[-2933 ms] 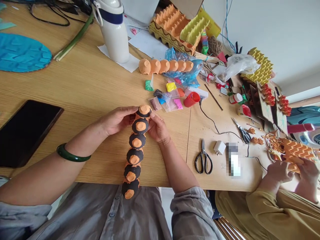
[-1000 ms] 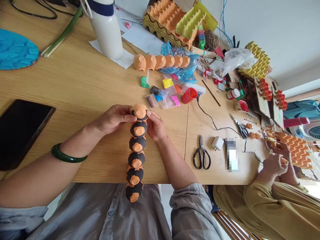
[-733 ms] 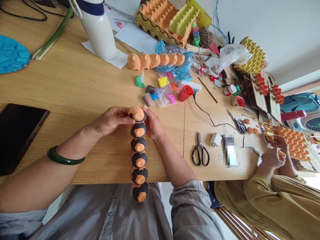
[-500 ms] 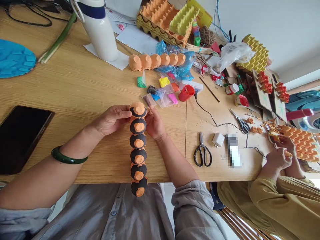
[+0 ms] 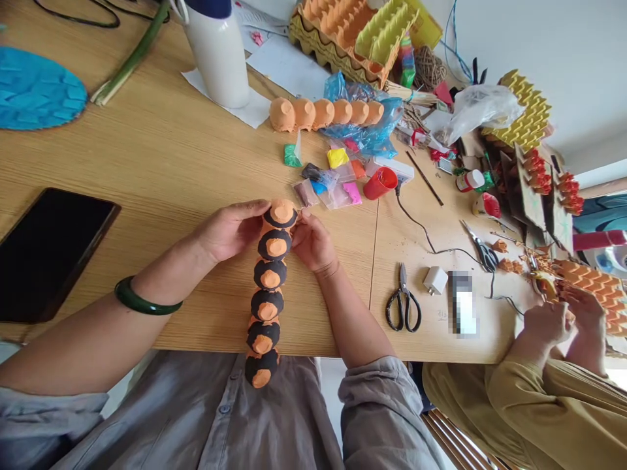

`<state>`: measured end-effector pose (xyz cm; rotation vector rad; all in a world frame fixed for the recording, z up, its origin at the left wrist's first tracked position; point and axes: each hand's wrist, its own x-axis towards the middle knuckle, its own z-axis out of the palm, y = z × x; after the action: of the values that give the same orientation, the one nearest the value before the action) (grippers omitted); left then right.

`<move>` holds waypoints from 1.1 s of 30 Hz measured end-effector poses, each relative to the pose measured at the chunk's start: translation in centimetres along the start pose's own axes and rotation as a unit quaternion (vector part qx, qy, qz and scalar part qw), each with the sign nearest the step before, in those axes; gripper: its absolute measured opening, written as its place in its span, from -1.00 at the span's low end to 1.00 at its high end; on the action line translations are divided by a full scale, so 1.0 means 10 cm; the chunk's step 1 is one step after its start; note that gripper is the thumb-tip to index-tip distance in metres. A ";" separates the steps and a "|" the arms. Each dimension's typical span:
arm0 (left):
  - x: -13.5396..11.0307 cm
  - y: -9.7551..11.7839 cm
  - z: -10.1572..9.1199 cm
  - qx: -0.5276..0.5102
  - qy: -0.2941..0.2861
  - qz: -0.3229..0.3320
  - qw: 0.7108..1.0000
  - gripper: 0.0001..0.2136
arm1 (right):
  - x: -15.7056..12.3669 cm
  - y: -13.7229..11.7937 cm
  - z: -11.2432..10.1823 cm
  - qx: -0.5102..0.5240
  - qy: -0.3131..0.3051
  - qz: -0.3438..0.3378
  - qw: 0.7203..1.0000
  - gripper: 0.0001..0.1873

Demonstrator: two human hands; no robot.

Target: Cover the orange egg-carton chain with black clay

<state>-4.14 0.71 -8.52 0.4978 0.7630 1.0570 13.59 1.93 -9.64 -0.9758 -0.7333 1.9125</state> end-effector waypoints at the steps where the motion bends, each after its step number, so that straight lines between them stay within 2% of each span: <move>1: 0.01 0.00 0.00 -0.007 0.008 -0.003 1.000 -0.60 | 0.00 0.00 -0.01 0.002 -0.009 0.003 1.000 -0.71; 4: 0.02 0.00 0.02 -0.014 0.037 0.001 0.999 -0.58 | 0.01 0.02 -0.02 0.006 -0.028 0.004 1.000 -0.75; 9: 0.03 0.00 0.03 0.009 0.037 0.033 0.999 -0.61 | 0.04 0.04 -0.02 0.005 0.022 -0.020 1.000 -0.83; 13: 0.02 0.03 0.01 0.061 0.054 0.080 0.994 -0.63 | 0.06 0.06 -0.01 0.014 0.014 -0.047 0.999 -0.86; 16: -0.01 0.09 0.00 0.118 0.082 0.136 0.980 -0.48 | 0.07 0.05 0.01 0.021 0.029 -0.053 0.998 -0.90; 19: -0.06 0.17 -0.02 0.187 0.055 0.170 0.966 -0.35 | 0.07 0.06 0.04 0.013 0.037 -0.051 0.998 -0.94; 23: -0.08 0.26 -0.08 0.256 0.011 0.145 0.956 -0.35 | 0.06 0.09 0.09 -0.001 0.030 -0.062 0.998 -0.94; 28: -0.08 0.35 -0.15 0.286 -0.003 0.119 0.951 -0.35 | 0.01 0.12 0.14 -0.050 0.029 -0.068 0.996 -0.88; 33: -0.10 0.38 -0.13 0.299 -0.004 0.110 0.948 -0.35 | -0.05 0.14 0.17 -0.073 0.025 -0.098 0.992 -0.87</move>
<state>-7.67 1.42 -6.41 1.1251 1.0410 1.0165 11.73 0.60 -9.67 -0.9995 -0.9145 1.6774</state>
